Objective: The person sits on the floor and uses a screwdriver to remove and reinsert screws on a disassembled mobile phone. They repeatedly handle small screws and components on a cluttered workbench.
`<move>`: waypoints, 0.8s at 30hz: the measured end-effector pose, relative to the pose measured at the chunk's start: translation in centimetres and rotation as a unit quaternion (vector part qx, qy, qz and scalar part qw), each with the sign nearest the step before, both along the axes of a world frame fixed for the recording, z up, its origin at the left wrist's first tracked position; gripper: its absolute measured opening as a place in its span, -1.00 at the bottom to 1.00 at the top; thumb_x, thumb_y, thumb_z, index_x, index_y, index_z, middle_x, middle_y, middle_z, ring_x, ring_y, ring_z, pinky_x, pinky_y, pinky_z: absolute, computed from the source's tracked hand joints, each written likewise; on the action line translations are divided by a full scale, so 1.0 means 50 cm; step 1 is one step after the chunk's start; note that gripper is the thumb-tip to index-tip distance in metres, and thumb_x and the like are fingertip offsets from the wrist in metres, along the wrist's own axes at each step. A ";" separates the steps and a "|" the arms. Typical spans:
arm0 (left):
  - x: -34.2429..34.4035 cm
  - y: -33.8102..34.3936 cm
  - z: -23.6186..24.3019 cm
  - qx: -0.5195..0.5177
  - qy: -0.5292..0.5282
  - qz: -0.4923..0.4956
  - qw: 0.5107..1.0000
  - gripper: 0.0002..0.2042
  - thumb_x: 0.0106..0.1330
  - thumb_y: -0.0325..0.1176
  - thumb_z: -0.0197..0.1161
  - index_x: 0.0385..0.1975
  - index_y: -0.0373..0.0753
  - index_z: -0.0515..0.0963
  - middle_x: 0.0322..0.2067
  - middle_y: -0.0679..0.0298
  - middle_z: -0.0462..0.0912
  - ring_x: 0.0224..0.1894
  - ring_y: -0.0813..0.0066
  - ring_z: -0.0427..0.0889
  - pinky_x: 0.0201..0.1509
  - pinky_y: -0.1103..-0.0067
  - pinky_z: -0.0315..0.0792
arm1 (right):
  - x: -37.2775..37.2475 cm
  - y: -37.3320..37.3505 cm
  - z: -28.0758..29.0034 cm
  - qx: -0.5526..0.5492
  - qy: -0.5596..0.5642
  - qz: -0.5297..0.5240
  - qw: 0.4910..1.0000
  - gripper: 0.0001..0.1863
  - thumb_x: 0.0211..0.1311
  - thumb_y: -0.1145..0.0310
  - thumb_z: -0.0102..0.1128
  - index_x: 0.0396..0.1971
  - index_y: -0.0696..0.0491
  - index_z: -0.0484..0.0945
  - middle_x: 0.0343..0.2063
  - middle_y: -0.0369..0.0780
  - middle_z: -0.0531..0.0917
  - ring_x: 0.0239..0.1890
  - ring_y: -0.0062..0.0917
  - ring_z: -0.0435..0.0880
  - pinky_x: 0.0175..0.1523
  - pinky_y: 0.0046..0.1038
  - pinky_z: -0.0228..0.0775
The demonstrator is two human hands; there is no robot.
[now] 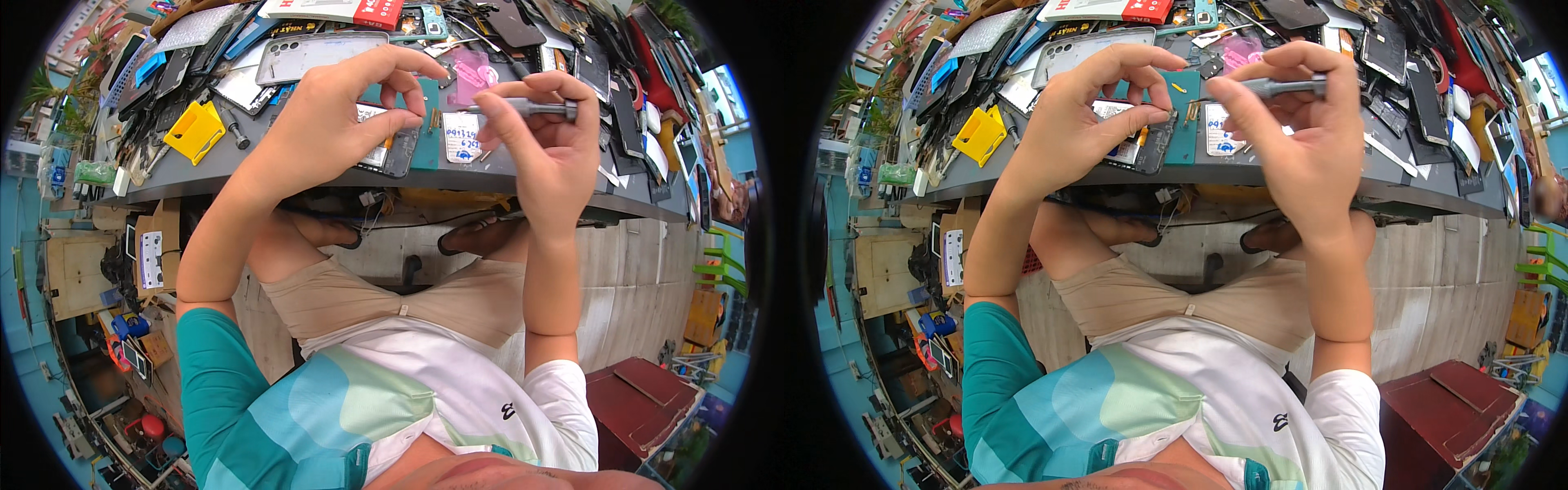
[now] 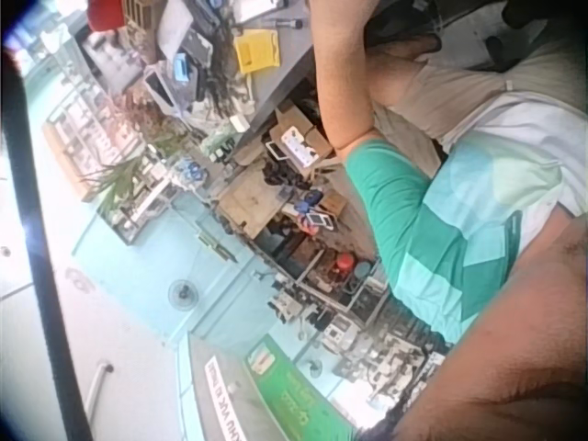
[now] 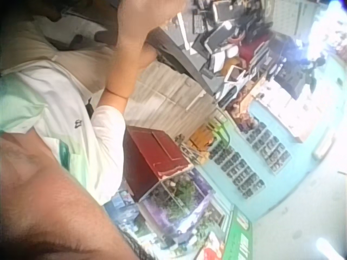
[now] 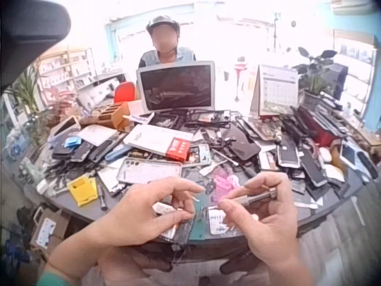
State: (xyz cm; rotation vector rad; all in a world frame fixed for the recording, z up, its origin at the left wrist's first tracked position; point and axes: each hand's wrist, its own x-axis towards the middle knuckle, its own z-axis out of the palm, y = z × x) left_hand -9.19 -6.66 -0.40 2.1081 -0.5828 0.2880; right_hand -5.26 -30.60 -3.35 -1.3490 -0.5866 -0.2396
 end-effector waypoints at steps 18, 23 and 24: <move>0.005 -0.004 -0.027 -0.059 0.040 -0.024 0.997 -0.35 0.35 -0.61 0.40 0.49 -0.15 0.48 -0.27 0.36 0.69 -0.16 0.64 0.62 0.00 0.60 0.49 | -0.016 0.029 -0.019 -0.055 -0.075 -0.016 0.995 -0.55 0.30 0.61 0.54 0.06 0.20 0.45 -0.10 -0.13 0.73 -0.06 -0.49 0.85 -0.09 -0.51 0.81; 0.010 0.002 -0.029 -0.057 0.049 -0.015 0.997 -0.35 0.37 -0.60 0.40 0.50 -0.16 0.47 -0.26 0.36 0.70 -0.15 0.64 0.63 -0.02 0.62 0.50 | -0.008 0.032 -0.008 -0.097 -0.161 -0.032 0.982 -0.56 0.30 0.61 0.53 0.07 0.21 0.46 -0.07 -0.14 0.74 -0.06 -0.48 0.87 -0.06 -0.47 0.82; 0.011 0.003 -0.030 -0.061 0.050 -0.015 0.997 -0.35 0.37 -0.59 0.41 0.50 -0.16 0.47 -0.26 0.36 0.70 -0.15 0.64 0.63 -0.03 0.63 0.50 | -0.006 0.033 -0.005 -0.106 -0.165 -0.027 0.980 -0.56 0.31 0.60 0.52 0.07 0.21 0.46 -0.07 -0.14 0.74 -0.07 -0.47 0.87 -0.05 -0.47 0.82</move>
